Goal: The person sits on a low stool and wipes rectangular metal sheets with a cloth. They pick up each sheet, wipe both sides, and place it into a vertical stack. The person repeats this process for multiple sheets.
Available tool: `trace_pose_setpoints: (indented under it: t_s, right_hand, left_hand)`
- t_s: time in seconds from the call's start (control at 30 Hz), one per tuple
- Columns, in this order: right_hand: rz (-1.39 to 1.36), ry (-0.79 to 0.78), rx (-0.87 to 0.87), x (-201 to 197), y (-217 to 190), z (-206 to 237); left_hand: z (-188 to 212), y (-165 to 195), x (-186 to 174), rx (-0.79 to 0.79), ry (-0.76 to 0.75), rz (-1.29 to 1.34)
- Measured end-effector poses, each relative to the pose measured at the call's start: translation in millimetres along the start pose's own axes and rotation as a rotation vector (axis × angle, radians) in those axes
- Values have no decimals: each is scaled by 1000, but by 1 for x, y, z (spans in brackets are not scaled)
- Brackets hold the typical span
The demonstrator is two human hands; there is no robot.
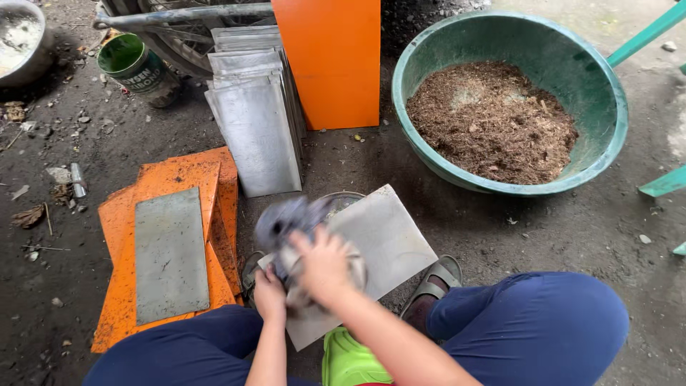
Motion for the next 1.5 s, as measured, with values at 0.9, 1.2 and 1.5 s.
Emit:
trace_pose_setpoints:
  t_s: [0.9, 1.2, 1.5]
  right_hand:
    - [9, 336, 207, -105, 142, -34]
    - [98, 152, -133, 63, 69, 37]
    - [38, 489, 825, -60, 363, 18]
  left_hand:
    - [4, 14, 0, 2, 67, 100]
    - [3, 4, 4, 55, 98, 83]
    - [11, 24, -12, 78, 142, 226]
Point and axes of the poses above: each hand's wrist, its own z-axis away from the middle knuckle, its own x-axis out of the palm, y = z × x, the point moved 8 cm from there along -z, towards the middle knuckle, and after that the axes turned 3 degrees about x, right-handed, at the moved point
